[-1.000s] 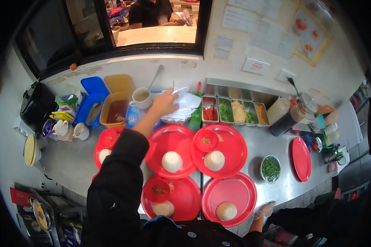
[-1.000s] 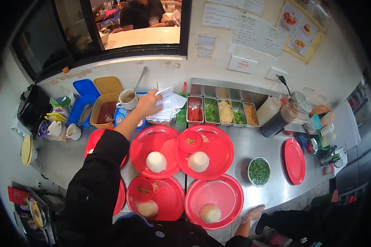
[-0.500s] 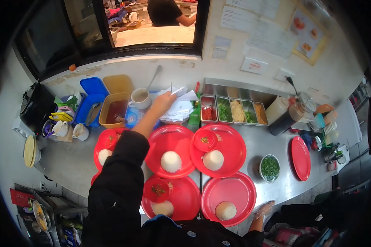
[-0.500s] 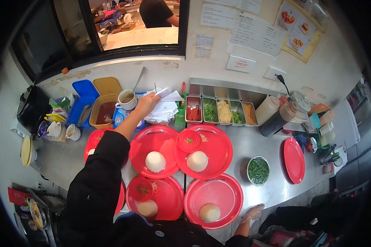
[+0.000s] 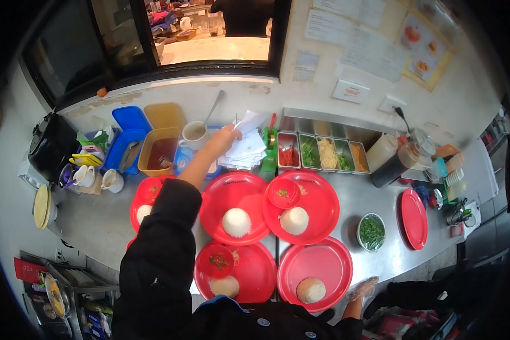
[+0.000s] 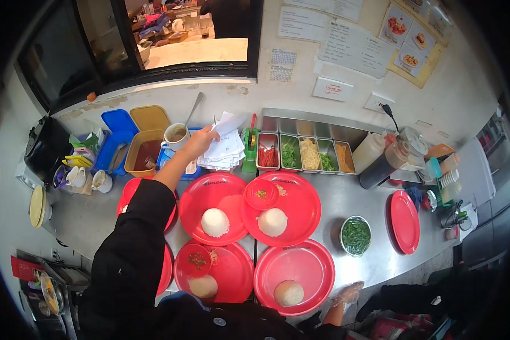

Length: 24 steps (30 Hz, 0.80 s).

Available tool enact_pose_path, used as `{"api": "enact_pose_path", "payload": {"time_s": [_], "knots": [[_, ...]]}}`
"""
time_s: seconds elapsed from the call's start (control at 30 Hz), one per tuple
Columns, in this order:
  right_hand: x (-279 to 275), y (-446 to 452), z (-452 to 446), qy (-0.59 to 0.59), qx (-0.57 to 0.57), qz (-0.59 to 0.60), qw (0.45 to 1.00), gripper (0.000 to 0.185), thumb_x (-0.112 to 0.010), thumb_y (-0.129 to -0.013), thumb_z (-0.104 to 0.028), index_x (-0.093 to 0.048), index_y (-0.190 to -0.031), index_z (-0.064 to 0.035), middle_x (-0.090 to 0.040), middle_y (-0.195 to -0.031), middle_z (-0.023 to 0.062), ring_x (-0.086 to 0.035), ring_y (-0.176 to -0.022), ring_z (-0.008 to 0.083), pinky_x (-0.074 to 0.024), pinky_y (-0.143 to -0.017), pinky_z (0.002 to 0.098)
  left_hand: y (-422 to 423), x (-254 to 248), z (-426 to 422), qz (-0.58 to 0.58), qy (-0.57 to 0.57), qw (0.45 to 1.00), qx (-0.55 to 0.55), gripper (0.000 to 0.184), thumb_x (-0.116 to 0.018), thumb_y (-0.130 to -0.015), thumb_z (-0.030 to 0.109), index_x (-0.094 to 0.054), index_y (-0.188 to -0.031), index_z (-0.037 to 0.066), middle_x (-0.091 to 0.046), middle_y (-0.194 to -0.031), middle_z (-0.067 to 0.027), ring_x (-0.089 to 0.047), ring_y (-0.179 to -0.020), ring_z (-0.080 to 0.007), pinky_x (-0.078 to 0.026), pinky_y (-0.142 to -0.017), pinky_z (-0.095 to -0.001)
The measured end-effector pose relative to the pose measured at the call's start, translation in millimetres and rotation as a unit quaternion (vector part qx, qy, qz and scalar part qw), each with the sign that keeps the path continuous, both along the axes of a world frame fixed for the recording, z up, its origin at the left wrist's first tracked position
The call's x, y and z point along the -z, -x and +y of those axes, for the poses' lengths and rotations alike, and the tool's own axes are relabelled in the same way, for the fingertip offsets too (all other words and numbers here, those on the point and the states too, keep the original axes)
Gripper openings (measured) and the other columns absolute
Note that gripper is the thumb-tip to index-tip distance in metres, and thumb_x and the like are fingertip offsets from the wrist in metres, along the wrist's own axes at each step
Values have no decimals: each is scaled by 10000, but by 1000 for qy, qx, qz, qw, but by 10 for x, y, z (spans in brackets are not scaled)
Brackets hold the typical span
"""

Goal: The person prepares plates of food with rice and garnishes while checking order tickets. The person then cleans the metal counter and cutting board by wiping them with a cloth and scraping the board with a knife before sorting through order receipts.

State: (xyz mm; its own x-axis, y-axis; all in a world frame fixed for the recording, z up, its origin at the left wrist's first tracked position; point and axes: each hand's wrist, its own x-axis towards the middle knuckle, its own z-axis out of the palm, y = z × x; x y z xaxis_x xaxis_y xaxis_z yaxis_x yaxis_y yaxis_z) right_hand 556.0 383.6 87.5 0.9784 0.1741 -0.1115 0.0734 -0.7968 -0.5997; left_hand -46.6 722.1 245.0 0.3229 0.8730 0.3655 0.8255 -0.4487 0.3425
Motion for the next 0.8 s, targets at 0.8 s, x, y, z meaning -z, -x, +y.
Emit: {"api": "enact_pose_path", "payload": {"time_s": [0.8], "knots": [[-257, 195, -10, -116, 46, 96, 988, 797, -296, -847, -589, -479, -1127, 134, -505, -1127, 300, -498, -1045, 394, -384, -892, 406, -42, -67, -146, 15, 1, 1000, 22, 388, -462, -763, 3, -548, -1122, 122, -510, -993, -161, -556, -873, -332, -454, -761, -393]]}}
